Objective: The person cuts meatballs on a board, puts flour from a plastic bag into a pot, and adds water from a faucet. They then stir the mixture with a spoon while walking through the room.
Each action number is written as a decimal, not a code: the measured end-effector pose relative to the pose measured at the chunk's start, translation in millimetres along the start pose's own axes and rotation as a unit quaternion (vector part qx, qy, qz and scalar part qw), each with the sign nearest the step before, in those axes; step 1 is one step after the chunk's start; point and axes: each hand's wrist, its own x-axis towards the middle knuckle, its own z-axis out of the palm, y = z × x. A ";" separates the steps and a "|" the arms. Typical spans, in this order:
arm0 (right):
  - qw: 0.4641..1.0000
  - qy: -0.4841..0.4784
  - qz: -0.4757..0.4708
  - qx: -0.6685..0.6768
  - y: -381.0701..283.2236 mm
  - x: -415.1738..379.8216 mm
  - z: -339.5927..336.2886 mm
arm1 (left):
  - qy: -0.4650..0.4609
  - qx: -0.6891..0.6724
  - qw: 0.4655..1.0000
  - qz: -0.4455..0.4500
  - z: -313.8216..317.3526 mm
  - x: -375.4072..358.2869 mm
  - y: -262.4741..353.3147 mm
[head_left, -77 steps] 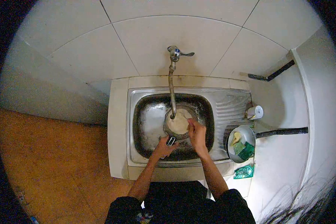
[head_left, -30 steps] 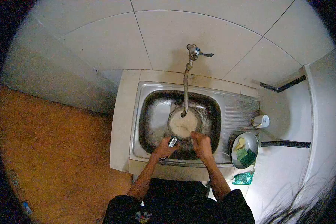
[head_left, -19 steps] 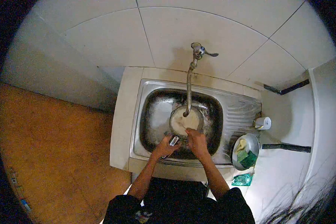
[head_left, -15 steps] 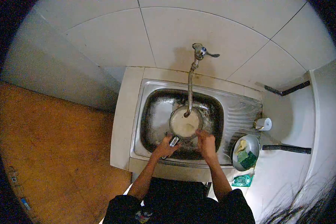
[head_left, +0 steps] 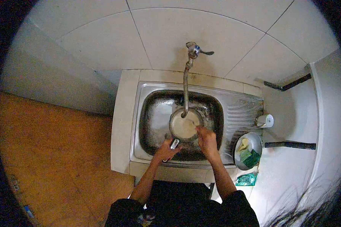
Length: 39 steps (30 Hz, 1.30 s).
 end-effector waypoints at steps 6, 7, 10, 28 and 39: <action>0.996 0.019 -0.085 -0.029 10.4 5.2 32.4 | 0.007 0.003 1.000 0.005 2.8 7.6 -15.7; 0.996 0.018 -0.086 -0.029 8.3 -3.0 31.7 | -0.019 -0.027 0.999 0.018 1.4 6.3 -11.9; 0.995 -0.087 -0.047 -0.012 6.3 -15.3 20.8 | 0.042 0.027 0.996 0.077 5.0 -2.8 3.4; 0.991 0.124 0.039 0.015 11.2 -32.4 40.7 | 0.012 0.047 0.997 0.052 8.4 5.6 -39.5; 0.982 0.187 -0.027 0.010 13.9 -26.1 32.9 | 0.029 0.050 0.998 0.002 7.4 -5.3 -32.0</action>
